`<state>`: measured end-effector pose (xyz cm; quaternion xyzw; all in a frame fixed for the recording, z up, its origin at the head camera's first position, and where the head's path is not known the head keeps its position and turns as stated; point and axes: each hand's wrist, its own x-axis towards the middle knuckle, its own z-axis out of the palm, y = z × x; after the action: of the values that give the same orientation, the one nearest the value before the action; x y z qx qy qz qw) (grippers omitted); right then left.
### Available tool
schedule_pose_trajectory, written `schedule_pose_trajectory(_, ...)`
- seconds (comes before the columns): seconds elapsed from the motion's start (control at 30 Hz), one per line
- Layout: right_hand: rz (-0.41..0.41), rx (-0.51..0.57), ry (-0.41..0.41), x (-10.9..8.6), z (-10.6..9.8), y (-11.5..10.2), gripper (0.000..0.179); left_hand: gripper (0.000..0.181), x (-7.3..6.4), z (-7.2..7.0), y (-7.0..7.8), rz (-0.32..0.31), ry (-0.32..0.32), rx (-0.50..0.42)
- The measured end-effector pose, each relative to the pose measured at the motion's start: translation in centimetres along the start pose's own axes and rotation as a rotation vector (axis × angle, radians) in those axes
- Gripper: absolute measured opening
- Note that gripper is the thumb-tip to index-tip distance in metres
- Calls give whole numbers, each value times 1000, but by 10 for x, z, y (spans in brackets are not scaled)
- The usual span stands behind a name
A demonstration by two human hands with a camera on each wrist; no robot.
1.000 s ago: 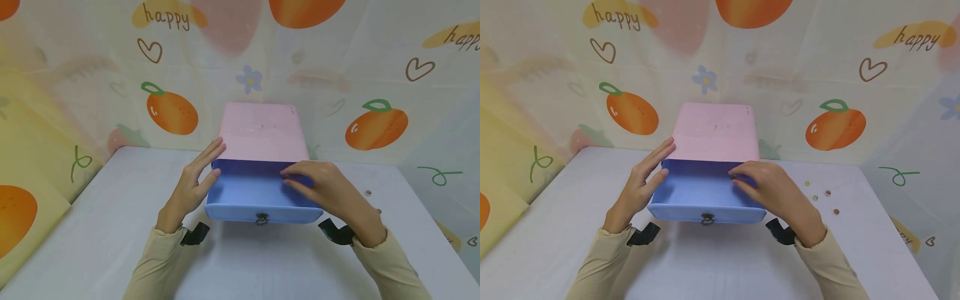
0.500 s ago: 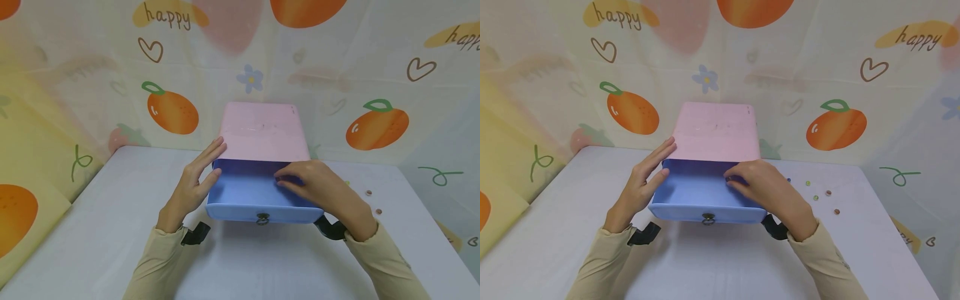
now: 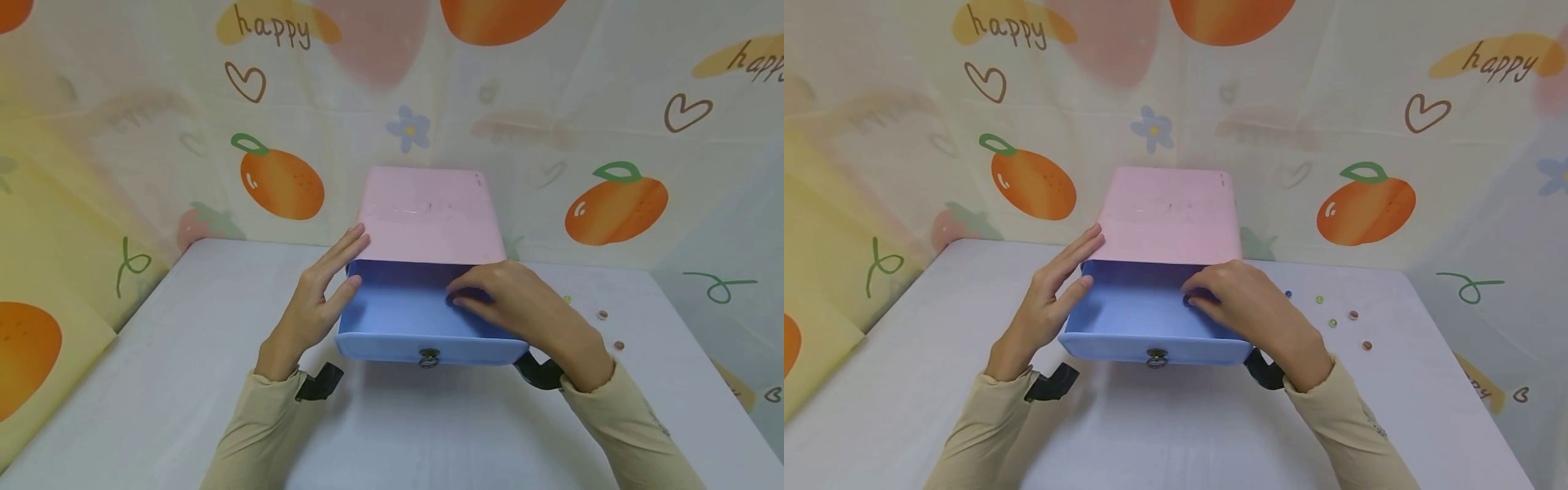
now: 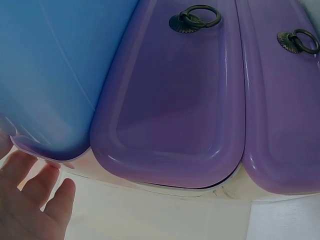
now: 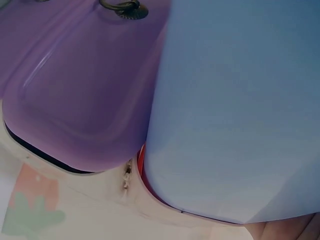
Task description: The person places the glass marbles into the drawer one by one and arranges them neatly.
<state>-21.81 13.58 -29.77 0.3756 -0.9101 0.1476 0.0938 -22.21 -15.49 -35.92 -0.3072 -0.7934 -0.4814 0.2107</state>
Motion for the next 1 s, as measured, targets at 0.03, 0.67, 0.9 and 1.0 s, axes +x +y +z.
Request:
schedule_pose_trajectory(0.03, 3, 1, -3, 0, 0, 0, 15, 52, 0, 0, 0, -1, 0, 0)
schedule_pose_trajectory(0.67, -139, 89, 213, -9, 1, 8, 22, 52, 0, 1, -1, 11, 5, 6)
schedule_pose_trajectory(0.9, -141, 137, 274, -19, -4, 11, 33, 52, 0, 0, 0, 4, 7, 4)
schedule_pose_trajectory(1.0, -127, 156, 291, -23, -5, 12, 36, 52, 0, 0, 0, 3, 7, 7)
